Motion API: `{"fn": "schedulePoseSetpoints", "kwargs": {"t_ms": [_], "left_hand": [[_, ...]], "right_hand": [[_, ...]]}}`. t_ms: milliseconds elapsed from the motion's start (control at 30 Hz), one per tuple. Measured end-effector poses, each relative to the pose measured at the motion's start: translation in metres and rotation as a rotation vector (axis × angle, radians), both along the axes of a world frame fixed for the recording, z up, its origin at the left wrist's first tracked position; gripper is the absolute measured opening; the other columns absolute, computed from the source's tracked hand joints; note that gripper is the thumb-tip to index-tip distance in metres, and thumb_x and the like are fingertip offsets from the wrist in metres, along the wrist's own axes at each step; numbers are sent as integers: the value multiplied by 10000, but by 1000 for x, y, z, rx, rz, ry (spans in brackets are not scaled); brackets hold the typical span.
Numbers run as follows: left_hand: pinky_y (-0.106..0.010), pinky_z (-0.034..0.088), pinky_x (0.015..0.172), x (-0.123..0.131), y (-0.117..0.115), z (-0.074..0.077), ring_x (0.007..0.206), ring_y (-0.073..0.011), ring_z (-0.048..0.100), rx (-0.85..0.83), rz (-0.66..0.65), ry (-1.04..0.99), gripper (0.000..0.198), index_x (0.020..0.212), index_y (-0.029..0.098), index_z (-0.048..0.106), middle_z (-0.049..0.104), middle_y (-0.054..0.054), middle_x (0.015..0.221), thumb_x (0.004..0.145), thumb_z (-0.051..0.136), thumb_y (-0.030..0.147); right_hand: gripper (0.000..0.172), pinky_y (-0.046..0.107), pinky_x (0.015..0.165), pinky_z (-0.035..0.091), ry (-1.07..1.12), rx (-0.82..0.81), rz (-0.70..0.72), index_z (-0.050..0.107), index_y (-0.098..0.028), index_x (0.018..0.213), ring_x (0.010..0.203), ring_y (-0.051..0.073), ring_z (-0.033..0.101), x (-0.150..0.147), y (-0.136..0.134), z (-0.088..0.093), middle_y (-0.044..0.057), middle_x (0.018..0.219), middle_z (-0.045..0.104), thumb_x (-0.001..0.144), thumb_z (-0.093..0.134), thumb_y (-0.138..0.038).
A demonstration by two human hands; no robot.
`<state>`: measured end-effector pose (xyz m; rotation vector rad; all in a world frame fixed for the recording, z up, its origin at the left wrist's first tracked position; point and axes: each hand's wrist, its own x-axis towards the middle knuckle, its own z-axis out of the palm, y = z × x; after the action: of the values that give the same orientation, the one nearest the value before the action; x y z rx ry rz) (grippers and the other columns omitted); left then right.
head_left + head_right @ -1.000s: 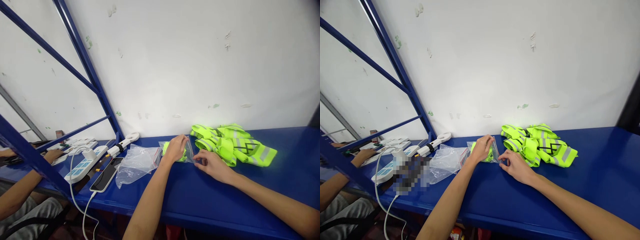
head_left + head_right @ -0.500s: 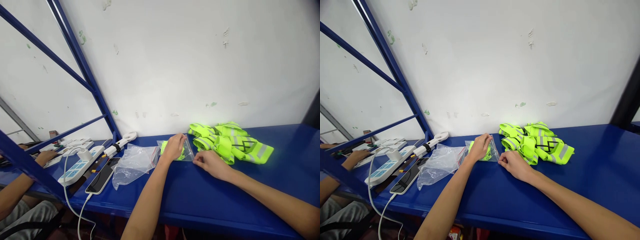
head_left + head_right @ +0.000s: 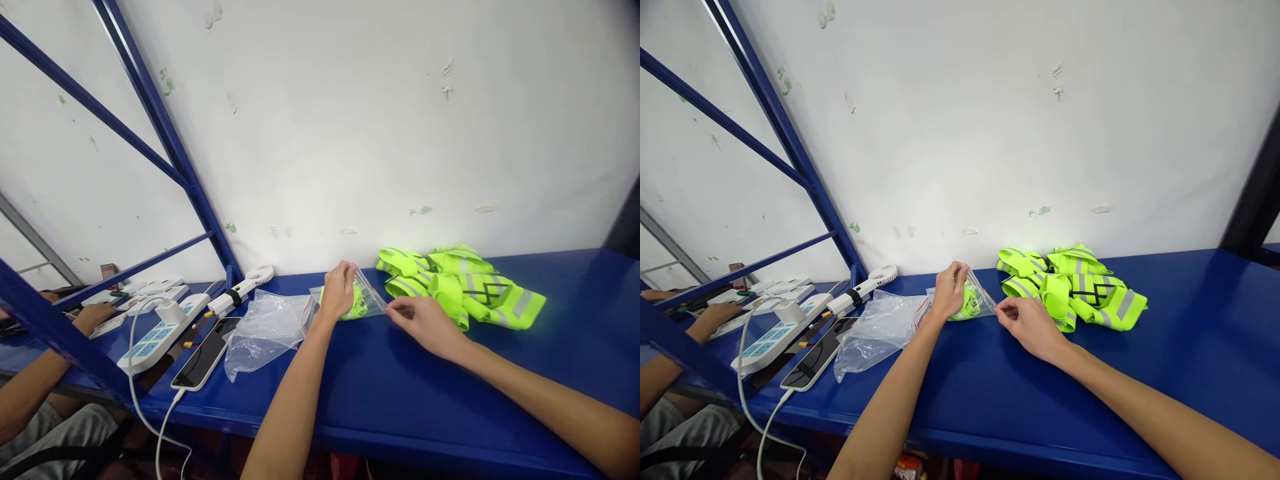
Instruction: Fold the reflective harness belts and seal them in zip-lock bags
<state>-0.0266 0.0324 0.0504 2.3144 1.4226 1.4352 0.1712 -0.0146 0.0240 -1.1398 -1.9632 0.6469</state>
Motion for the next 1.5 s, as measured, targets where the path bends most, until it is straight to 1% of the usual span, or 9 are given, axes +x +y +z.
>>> {"fn": "schedulePoseSetpoints", "kwargs": {"t_ms": [67, 167, 267, 367, 467, 700, 1000, 1300, 1500], "left_hand": [[-237, 393, 683, 2, -2, 0, 686, -123, 547, 4, -8, 15, 284, 881, 194, 538, 590, 15, 727, 993, 329, 349], [-250, 398, 705, 7, -7, -1, 716, -136, 567, 19, -27, 79, 267, 904, 198, 531, 616, 0, 774, 996, 324, 339], [-265, 405, 723, 12, -10, -1, 749, -153, 588, 26, -12, 157, 247, 925, 207, 523, 634, -17, 818, 997, 323, 332], [-273, 410, 722, 16, -12, -1, 769, -166, 603, 30, 30, 206, 247, 937, 216, 516, 645, -24, 839, 1001, 306, 331], [-279, 415, 718, 19, -13, -1, 798, -178, 619, 45, 72, 254, 248, 943, 220, 512, 656, -33, 864, 1003, 296, 326], [-282, 412, 679, 24, -15, 1, 784, -192, 637, 48, 129, 321, 241, 932, 219, 511, 666, -44, 844, 1001, 299, 312], [-278, 382, 640, 23, -18, 5, 741, -189, 624, 52, 145, 335, 258, 912, 227, 494, 655, -35, 813, 1007, 280, 334], [-289, 372, 653, 23, -20, 4, 736, -194, 608, 41, 99, 280, 247, 903, 228, 489, 637, -32, 794, 1005, 287, 328], [-272, 349, 631, 23, -23, 6, 648, -157, 545, 90, 67, 184, 256, 837, 225, 462, 568, 2, 702, 1001, 281, 305]], "right_hand": [[196, 334, 731, 559, 156, -99, 19, 671, -200, 920, 766, 231, 714, -3, 1, -4, 58, 858, 746, 797, 626, -346], [437, 344, 767, 568, 285, -166, 24, 591, -181, 1168, 814, 223, 714, -7, 4, -8, 86, 967, 731, 779, 665, -365], [288, 344, 755, 547, 205, -55, -10, 677, -179, 1004, 825, 226, 690, -8, 8, -7, 90, 941, 726, 829, 599, -395], [250, 326, 668, 519, 125, 28, -51, 690, -186, 882, 728, 212, 662, -7, 10, -5, 68, 837, 717, 852, 552, -392], [242, 309, 627, 497, 114, 8, -48, 667, -186, 889, 662, 198, 641, -8, 9, -5, 39, 731, 697, 859, 532, -385], [231, 298, 641, 493, 172, -32, -7, 664, -186, 801, 680, 199, 642, -10, 11, -6, 43, 746, 708, 831, 566, -394], [237, 284, 571, 459, 232, -66, 18, 631, -194, 773, 602, 174, 576, -9, 11, -8, 21, 676, 644, 836, 570, -414], [238, 279, 565, 440, 165, 68, -12, 602, -214, 859, 614, 174, 555, -12, 5, -10, 5, 680, 606, 894, 505, -429], [219, 279, 559, 449, 189, 98, 9, 515, -227, 864, 574, 162, 537, -18, 0, -5, 0, 703, 559, 946, 413, -403]]}}
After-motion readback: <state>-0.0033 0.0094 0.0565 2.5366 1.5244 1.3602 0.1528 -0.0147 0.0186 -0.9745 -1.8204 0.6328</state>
